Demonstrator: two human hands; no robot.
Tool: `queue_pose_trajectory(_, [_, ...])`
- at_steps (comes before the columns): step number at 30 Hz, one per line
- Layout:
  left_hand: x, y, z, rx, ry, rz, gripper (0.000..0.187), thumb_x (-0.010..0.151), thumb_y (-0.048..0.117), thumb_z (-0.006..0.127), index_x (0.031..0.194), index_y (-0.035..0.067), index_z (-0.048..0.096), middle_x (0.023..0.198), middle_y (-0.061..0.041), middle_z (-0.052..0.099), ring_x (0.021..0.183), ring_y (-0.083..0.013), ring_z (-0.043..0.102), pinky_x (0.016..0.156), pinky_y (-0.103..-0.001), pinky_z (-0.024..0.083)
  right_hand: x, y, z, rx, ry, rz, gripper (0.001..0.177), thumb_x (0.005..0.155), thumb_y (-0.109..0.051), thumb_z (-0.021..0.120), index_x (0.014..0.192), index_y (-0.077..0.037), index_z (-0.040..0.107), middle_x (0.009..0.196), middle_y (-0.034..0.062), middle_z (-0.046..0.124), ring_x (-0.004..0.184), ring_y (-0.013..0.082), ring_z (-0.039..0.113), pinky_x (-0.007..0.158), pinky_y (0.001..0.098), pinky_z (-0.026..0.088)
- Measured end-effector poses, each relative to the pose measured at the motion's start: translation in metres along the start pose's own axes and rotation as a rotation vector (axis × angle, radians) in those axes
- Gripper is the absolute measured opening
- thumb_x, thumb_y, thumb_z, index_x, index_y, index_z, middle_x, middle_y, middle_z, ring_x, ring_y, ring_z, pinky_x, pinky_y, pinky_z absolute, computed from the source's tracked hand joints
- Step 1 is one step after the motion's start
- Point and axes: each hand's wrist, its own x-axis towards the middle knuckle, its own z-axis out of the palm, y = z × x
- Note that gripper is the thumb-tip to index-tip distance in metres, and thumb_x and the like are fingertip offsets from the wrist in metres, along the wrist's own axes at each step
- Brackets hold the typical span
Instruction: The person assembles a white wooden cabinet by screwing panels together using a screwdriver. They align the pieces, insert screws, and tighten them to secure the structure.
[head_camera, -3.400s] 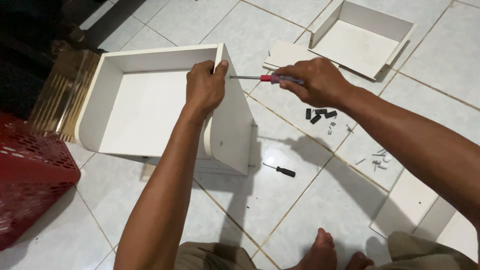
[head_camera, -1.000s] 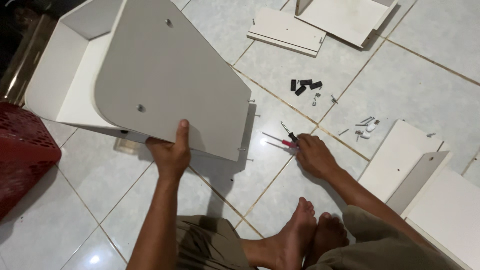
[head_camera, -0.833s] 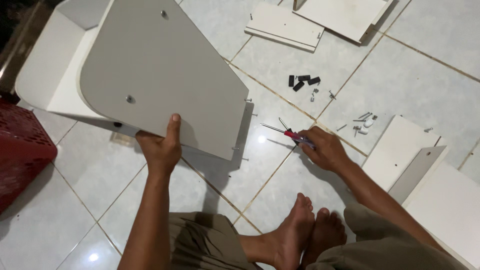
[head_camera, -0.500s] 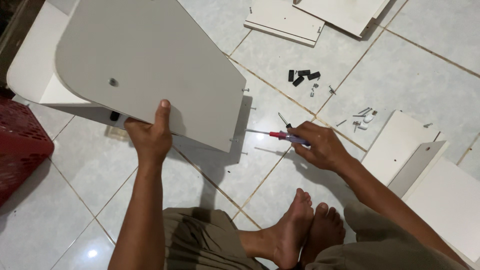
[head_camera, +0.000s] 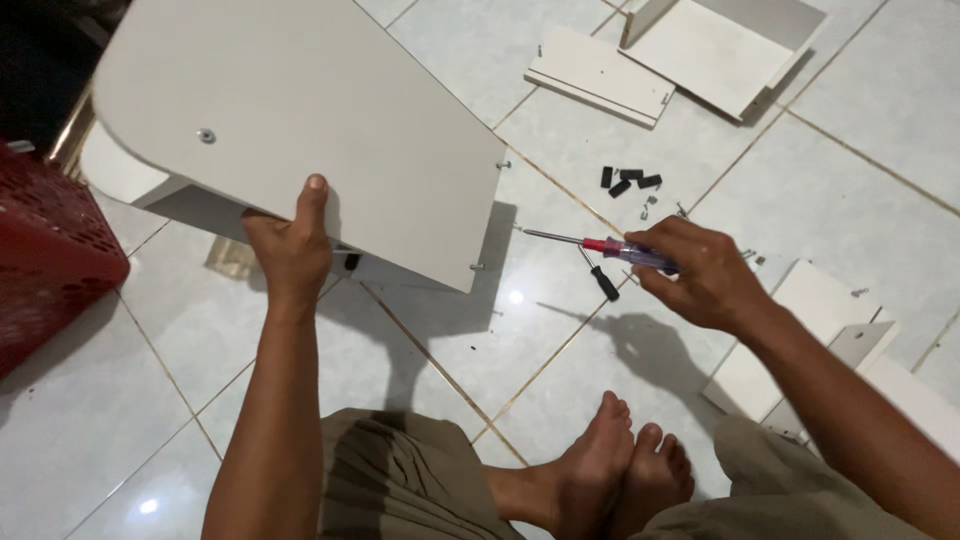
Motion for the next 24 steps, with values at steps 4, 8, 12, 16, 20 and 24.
queue_pose_trajectory(4, [0.009,-0.007,0.001,-0.068,0.085,-0.028,0.02,0.098,0.014,0.071,0.1,-0.005,0.065,0.098,-0.008,0.068,0.091,-0.0162,0.063,0.084,-0.032,0.052,0.022,-0.014,-0.032,-0.082,-0.112,-0.063,0.035,0.083,-0.016,0.075,0.116,-0.004,0.072,0.096,0.0123,0.071,0.076,0.0279,0.072,0.068,0.039,0.06])
queue_pose_trajectory(8, [0.029,-0.012,-0.004,-0.252,0.165,-0.043,0.022,0.093,0.012,0.071,0.106,-0.005,0.063,0.102,-0.009,0.068,0.092,-0.0177,0.065,0.083,-0.034,0.054,0.054,-0.032,-0.05,-0.178,-0.245,-0.146,0.035,0.082,-0.017,0.075,0.114,-0.005,0.072,0.096,0.013,0.071,0.075,0.0308,0.071,0.067,0.0419,0.059])
queue_pose_trajectory(12, [0.039,-0.019,-0.019,-0.112,0.146,-0.061,0.027,0.098,0.019,0.073,0.103,-0.007,0.067,0.103,-0.012,0.07,0.092,-0.0178,0.065,0.084,-0.034,0.054,0.085,-0.052,-0.045,-0.198,-0.31,-0.201,0.032,0.082,-0.018,0.075,0.111,-0.006,0.073,0.094,0.0111,0.073,0.076,0.0298,0.071,0.068,0.0417,0.059])
queue_pose_trajectory(16, [0.049,-0.024,-0.028,-0.097,0.162,-0.048,0.031,0.097,0.021,0.076,0.103,-0.008,0.067,0.102,-0.012,0.071,0.092,-0.0178,0.065,0.083,-0.034,0.054,0.099,-0.072,-0.031,-0.148,-0.247,-0.232,0.033,0.082,-0.017,0.075,0.112,-0.005,0.073,0.094,0.0116,0.073,0.076,0.0291,0.072,0.068,0.0406,0.059])
queue_pose_trajectory(20, [0.051,-0.024,-0.026,-0.158,0.148,-0.081,0.029,0.096,0.021,0.076,0.098,-0.007,0.068,0.096,-0.011,0.071,0.086,-0.0173,0.066,0.079,-0.035,0.055,0.095,-0.079,-0.028,-0.167,-0.26,-0.224,0.03,0.083,-0.016,0.075,0.111,-0.006,0.075,0.094,0.0106,0.074,0.075,0.0279,0.072,0.067,0.039,0.06])
queue_pose_trajectory(24, [0.048,-0.018,-0.024,-0.091,0.145,-0.025,0.027,0.097,0.02,0.072,0.096,-0.007,0.069,0.091,-0.009,0.072,0.082,-0.0164,0.065,0.076,-0.035,0.054,0.095,-0.082,-0.026,-0.158,-0.233,-0.233,0.03,0.083,-0.016,0.075,0.111,-0.006,0.075,0.094,0.0097,0.073,0.075,0.0271,0.072,0.067,0.0384,0.06])
